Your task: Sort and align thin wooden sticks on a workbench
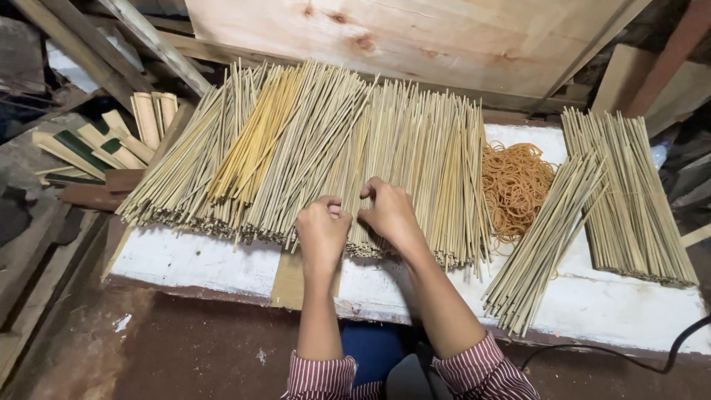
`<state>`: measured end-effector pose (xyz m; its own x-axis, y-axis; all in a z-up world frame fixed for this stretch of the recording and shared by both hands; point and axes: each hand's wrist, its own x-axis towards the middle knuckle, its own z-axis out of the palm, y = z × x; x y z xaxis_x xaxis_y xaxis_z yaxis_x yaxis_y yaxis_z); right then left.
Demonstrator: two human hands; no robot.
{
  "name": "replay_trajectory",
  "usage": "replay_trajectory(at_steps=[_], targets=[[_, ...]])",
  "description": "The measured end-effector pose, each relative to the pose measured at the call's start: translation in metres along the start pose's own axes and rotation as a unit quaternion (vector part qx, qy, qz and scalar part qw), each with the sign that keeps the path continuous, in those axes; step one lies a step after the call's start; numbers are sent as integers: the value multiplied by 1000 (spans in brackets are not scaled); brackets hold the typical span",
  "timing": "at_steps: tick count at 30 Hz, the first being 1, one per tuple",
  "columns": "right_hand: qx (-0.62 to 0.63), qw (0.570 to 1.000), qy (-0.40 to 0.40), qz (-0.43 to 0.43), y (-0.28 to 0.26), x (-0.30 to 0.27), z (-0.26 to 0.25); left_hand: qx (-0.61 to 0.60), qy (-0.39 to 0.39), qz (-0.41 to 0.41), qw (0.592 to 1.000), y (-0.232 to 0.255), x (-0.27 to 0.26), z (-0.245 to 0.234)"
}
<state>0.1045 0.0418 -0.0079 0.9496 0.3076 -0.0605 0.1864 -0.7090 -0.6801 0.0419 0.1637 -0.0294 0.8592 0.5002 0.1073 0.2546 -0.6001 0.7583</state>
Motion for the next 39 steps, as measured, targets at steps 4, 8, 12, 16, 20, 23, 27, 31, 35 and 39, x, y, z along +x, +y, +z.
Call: replay_trajectory(at_steps=[4, 8, 12, 16, 20, 23, 27, 31, 35, 39], targets=[[32, 999, 2, 3, 6, 0, -6, -10, -3, -7, 1000, 1, -1, -3], [-39, 999, 27, 9, -1, 0, 8, -4, 3, -6, 1000, 8, -6, -7], [-27, 999, 43, 17, 24, 25, 26, -8, 13, 3, 1000, 6, -7, -5], [62, 996, 37, 44, -5, 0, -13, -18, 9, 4, 1000, 5, -10, -8], [324, 940, 11, 106, 10, -3, -19, -55, 2, -6, 998, 7, -6, -14], [439, 892, 11, 108, 12, -6, -14, -117, -33, -16, 992, 24, -18, -28], [474, 874, -11, 104, 9, -7, -11, -192, -57, -1, 980, 32, -28, -27], [438, 895, 4, 88, 17, 0, -14, -198, -71, -16, 978, 38, -32, -31], [433, 896, 28, 91, 13, -14, -17, -202, -69, -9, 977, 43, -36, -34], [463, 882, 27, 82, 6, -19, -25, -234, -71, -9, 970, 45, -35, -32]])
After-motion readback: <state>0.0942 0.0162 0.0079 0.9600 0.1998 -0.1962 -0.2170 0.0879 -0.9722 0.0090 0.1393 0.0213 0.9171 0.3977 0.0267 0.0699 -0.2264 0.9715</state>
